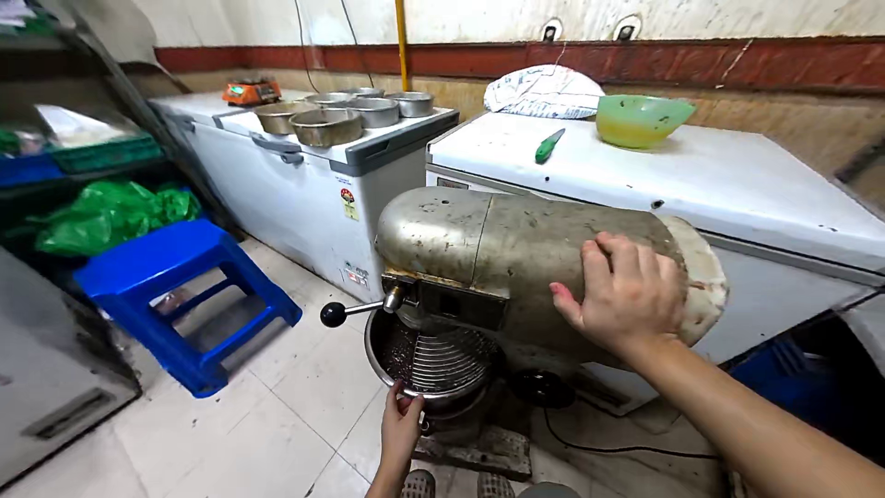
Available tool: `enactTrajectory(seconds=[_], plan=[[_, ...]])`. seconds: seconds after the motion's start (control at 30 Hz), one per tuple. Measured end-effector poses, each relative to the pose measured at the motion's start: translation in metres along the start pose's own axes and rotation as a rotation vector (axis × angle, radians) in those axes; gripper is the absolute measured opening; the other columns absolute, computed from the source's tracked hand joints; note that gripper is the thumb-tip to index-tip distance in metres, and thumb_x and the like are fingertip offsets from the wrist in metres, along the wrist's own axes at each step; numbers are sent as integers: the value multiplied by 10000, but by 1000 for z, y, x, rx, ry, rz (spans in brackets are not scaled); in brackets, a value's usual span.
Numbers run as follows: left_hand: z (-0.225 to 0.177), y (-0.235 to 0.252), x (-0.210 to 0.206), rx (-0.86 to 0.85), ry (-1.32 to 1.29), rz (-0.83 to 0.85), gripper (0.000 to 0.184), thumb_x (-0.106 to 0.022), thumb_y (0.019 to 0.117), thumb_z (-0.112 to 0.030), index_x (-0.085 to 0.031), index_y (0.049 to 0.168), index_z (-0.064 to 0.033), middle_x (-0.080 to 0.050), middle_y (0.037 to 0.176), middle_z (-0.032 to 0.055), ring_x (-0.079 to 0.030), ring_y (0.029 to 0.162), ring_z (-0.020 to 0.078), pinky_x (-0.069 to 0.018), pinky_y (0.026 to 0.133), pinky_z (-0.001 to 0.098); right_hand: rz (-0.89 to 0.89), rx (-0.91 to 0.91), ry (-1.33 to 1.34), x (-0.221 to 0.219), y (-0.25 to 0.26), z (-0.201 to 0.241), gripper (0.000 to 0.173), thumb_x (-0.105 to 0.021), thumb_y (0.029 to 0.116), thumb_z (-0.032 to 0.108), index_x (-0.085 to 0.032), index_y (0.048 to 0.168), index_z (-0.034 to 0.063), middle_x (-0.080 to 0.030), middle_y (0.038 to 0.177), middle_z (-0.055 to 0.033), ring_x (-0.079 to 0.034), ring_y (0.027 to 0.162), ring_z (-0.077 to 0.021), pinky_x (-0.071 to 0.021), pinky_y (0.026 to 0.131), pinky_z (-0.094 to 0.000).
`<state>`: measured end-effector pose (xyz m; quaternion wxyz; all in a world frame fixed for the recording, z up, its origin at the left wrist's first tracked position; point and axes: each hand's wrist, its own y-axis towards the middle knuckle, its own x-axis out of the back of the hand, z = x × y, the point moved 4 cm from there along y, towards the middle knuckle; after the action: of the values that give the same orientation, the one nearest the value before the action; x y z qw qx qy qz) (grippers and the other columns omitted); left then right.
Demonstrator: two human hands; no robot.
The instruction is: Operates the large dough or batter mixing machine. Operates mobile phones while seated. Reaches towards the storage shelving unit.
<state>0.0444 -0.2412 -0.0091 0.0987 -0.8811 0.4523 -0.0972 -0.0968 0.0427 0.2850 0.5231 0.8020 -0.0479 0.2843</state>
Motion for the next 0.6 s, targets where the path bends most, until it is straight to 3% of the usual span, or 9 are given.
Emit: enactTrajectory(seconds=[0.07, 0.17, 0.33, 0.47, 0.6], plan=[[-1, 2, -3, -45, 8, 20, 669, -692, 960, -184, -396, 1539, -24, -657, 1002, 164, -635, 804, 189, -541, 763, 378, 2, 1, -3, 0, 0, 0, 732, -393, 958, 607, -642, 1208, -34, -653, 1224, -300, -652, 1081, -471, -491, 824, -596], [3, 1, -8, -61, -10, 95, 680, -699, 950, -181, -403, 1540, -18, -687, 1089, 194, -678, 876, 197, -565, 831, 375, -4, 9, -8, 1, 0, 0, 725, -385, 966, 603, -644, 1204, -31, -658, 1221, -292, -653, 1095, -462, -495, 824, -583], [6, 1, -11, -41, -12, 130, 726, -711, 939, -164, -357, 1558, -24, -675, 1017, 161, -645, 775, 160, -546, 705, 335, 0, 19, -2, 1, 0, 1, 717, -393, 969, 596, -641, 1212, -31, -653, 1231, -297, -649, 1092, -471, -488, 817, -592], [8, 0, -19, -56, 13, 103, 792, -735, 913, -159, -314, 1572, -32, -689, 1011, 174, -680, 811, 190, -571, 769, 375, -6, 23, -5, 2, 0, 1, 729, -385, 971, 601, -640, 1212, -39, -652, 1229, -298, -645, 1090, -475, -482, 815, -594], [9, -5, -28, -93, -16, 75, 826, -740, 899, -127, -282, 1578, -23, -679, 1094, 197, -702, 884, 192, -585, 834, 366, 0, 24, -9, 2, 0, 1, 718, -394, 968, 592, -636, 1199, -43, -649, 1226, -300, -647, 1075, -476, -481, 806, -595]])
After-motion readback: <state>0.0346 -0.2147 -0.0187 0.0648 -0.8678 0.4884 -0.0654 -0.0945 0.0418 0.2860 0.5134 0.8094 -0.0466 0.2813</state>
